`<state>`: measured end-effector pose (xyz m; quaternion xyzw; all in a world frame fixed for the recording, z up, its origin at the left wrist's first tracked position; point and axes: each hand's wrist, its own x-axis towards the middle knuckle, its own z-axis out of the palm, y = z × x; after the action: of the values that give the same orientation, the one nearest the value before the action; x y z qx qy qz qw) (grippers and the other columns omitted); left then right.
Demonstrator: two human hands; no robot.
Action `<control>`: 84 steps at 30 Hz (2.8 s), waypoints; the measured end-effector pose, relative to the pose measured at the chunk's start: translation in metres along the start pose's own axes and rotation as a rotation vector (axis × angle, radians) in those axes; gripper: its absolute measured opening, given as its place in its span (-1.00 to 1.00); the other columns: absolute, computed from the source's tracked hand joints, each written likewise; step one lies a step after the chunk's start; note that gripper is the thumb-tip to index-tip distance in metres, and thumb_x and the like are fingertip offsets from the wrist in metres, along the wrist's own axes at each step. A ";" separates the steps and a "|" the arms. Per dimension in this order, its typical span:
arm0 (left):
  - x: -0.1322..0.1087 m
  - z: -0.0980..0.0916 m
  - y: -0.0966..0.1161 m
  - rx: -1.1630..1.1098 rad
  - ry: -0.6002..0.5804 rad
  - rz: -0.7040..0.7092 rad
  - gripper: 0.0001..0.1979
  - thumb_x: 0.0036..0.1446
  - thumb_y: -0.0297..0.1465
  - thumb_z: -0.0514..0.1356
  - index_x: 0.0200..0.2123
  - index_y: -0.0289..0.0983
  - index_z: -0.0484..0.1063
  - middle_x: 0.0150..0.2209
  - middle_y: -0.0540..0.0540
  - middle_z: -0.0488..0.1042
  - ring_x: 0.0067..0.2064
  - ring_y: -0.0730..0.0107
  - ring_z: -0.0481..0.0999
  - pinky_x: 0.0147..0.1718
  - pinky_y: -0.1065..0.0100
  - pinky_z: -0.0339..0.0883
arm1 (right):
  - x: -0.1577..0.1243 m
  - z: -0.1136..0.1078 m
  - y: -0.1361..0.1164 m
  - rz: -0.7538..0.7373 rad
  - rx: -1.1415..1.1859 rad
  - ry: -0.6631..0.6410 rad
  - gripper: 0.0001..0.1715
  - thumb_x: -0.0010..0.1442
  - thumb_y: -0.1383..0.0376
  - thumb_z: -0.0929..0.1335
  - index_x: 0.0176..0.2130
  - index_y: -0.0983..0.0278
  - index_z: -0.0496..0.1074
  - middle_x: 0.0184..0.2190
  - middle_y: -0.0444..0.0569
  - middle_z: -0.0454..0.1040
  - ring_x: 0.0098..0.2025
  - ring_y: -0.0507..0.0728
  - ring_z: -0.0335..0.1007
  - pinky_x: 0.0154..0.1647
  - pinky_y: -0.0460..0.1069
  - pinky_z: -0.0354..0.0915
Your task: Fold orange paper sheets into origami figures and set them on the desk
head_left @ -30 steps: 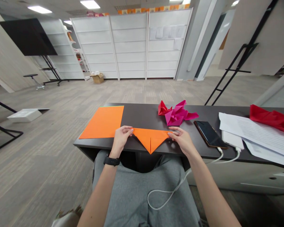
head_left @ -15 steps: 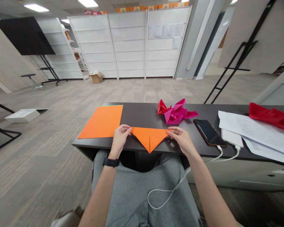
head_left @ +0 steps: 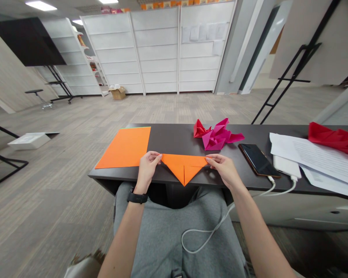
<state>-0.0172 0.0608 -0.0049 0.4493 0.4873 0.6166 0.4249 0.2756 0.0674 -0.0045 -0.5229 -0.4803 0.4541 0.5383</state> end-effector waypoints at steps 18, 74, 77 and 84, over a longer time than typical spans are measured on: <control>0.004 -0.003 -0.007 0.056 0.003 0.011 -0.71 -0.04 -0.23 0.39 -0.34 -0.33 0.52 -0.39 -0.04 0.51 -0.46 0.50 0.44 -0.37 0.41 0.33 | -0.001 0.000 -0.002 0.010 0.028 0.011 -0.45 -0.20 -0.03 0.59 -0.30 0.28 0.61 -0.37 0.05 0.63 -0.38 0.12 0.49 -0.47 -0.04 0.34; -0.042 0.063 0.017 -0.057 -0.115 -0.094 -0.72 0.13 -0.22 0.32 -0.16 -0.27 0.52 -0.13 -0.23 0.62 -0.18 0.19 0.65 -0.26 0.25 0.57 | -0.102 0.076 -0.014 -0.414 -0.186 -0.001 -0.92 0.24 0.25 0.33 -0.32 0.16 0.41 -0.13 0.07 0.50 -0.04 0.24 0.47 -0.12 0.13 0.51; -0.044 0.060 0.021 0.023 -0.085 -0.045 -0.84 0.14 -0.37 0.29 -0.20 -0.26 0.52 -0.15 -0.22 0.62 -0.14 0.15 0.65 -0.25 0.25 0.55 | -0.100 0.077 -0.018 -0.468 -0.309 -0.025 -0.86 0.20 0.26 0.35 -0.18 0.17 0.44 -0.06 0.08 0.47 0.03 0.27 0.43 0.01 0.19 0.44; -0.067 0.062 0.049 0.183 -0.077 0.137 -0.79 0.16 -0.50 0.18 -0.16 -0.21 0.54 -0.16 -0.15 0.62 -0.19 0.21 0.64 -0.12 0.24 0.50 | -0.085 0.081 -0.032 -0.439 -0.408 -0.050 -0.45 0.31 0.11 0.28 0.24 0.17 0.32 0.23 0.11 0.32 0.28 0.27 0.24 0.34 0.24 0.14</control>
<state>0.0541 0.0022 0.0416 0.5416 0.4930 0.5796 0.3574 0.1836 -0.0081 0.0233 -0.4926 -0.6762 0.2337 0.4954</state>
